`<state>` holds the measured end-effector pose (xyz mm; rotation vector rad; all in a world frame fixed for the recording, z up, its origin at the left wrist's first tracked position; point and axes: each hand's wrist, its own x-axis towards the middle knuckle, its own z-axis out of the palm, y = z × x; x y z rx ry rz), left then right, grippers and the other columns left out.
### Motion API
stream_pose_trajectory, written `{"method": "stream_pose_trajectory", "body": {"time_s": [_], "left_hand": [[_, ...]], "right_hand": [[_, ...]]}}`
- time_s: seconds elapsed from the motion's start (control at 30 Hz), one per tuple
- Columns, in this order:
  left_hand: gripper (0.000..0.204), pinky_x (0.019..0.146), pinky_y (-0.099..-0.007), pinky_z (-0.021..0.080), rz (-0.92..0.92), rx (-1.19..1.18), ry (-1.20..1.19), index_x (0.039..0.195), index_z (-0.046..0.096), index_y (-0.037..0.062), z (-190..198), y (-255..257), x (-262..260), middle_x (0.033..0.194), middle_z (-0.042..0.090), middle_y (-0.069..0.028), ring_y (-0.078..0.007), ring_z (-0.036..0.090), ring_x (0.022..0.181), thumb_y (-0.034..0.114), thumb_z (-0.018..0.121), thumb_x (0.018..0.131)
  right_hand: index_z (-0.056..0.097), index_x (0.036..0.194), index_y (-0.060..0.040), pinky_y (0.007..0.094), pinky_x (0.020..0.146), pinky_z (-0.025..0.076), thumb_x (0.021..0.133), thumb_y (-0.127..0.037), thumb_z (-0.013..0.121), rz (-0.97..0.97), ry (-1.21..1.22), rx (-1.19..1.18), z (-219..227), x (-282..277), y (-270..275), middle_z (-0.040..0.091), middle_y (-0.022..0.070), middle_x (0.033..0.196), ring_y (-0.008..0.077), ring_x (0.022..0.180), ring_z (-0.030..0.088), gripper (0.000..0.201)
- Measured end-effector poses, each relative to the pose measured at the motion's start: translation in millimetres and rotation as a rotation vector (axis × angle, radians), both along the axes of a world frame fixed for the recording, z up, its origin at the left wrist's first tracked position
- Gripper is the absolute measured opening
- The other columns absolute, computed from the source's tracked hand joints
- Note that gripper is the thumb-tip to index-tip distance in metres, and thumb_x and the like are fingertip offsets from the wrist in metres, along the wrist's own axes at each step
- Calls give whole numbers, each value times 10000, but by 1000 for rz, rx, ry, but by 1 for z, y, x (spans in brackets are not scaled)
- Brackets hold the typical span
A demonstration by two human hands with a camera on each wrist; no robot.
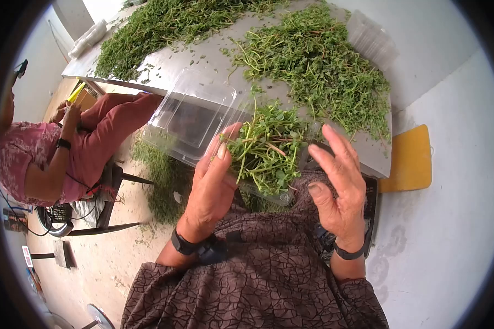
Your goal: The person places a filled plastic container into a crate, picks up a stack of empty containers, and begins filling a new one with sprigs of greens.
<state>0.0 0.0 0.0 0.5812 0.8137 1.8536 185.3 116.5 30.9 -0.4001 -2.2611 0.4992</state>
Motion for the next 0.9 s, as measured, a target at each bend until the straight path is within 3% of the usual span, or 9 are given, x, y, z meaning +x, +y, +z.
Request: {"method": "stream_pose_trajectory", "body": {"time_s": [0.07, 0.33, 0.5, 0.57, 0.6, 0.63, 0.67, 0.73, 0.9], "left_hand": [[484, 1020, -354, 355, 31, -9, -18, 1380, 288, -30, 3, -1, 2, 1367, 377, -148, -220, 385, 1257, 162, 417, 956], [478, 980, -357, 404, 51, 15, -15, 1380, 287, -15, 10, 4, 11, 1338, 415, -155, -222, 447, 1209, 139, 437, 953], [522, 937, -302, 415, 105, -60, 16, 1383, 303, 6, 6, 4, 8, 1327, 424, -114, -184, 434, 1195, 164, 508, 929], [530, 895, -258, 415, 79, -54, -16, 1381, 309, 4, 4, 3, 9, 1329, 414, -92, -151, 423, 1173, 159, 520, 922], [536, 732, -194, 419, 152, -68, -54, 1393, 306, 28, 12, 7, 15, 1185, 491, -42, -71, 477, 958, 147, 526, 919], [536, 732, -194, 419, 159, -64, -59, 1393, 306, 28, 10, 7, 15, 1185, 491, -42, -71, 477, 958, 147, 526, 919], [543, 660, -179, 384, 135, -72, -39, 1402, 300, 44, 8, 7, 15, 1094, 502, -12, -44, 441, 847, 145, 527, 919], [559, 517, -161, 256, 118, -85, -2, 1423, 278, 81, 9, 9, 19, 878, 483, 65, -2, 306, 632, 141, 521, 922], [608, 752, -204, 411, 145, -100, 152, 1434, 243, 60, 9, 6, 24, 1205, 470, -45, -57, 450, 923, 152, 545, 914]], "right_hand": [[613, 1147, -31, 447, 991, 362, 896, -387, 533, 10, -19, 45, -1, -1, -8, 466, 235, 1304, 392, 1193, 450, 443], [612, 1117, -19, 484, 1015, 314, 867, -314, 562, -41, -248, 138, 5, -8, -16, 440, 244, 1313, 381, 1224, 395, 390], [602, 1103, 18, 465, 976, 355, 879, -287, 560, -125, -98, 91, -3, -4, -12, 459, 254, 1280, 384, 1149, 462, 381], [560, 1145, 56, 429, 876, 443, 875, -281, 582, -155, -75, 135, -4, -2, -11, 508, 246, 1229, 350, 1030, 553, 432], [529, 1173, 70, 396, 804, 474, 864, -269, 604, -173, -50, -15, -5, 0, -14, 545, 236, 1171, 320, 944, 586, 465], [499, 1202, 84, 363, 731, 504, 853, -256, 626, -193, -26, -164, -7, 1, -16, 582, 226, 1114, 289, 858, 619, 504], [449, 1237, 95, 296, 625, 508, 840, -230, 659, -160, 3, -253, -13, 3, -16, 624, 202, 1006, 207, 719, 627, 554], [445, 1241, 93, 275, 608, 498, 842, -212, 662, -140, 54, -405, -11, -1, -23, 628, 184, 980, 168, 707, 612, 547], [455, 1218, 85, 221, 554, 465, 853, -136, 653, -104, 180, -779, -17, -15, -28, 629, 128, 927, 76, 668, 558, 470]]}}
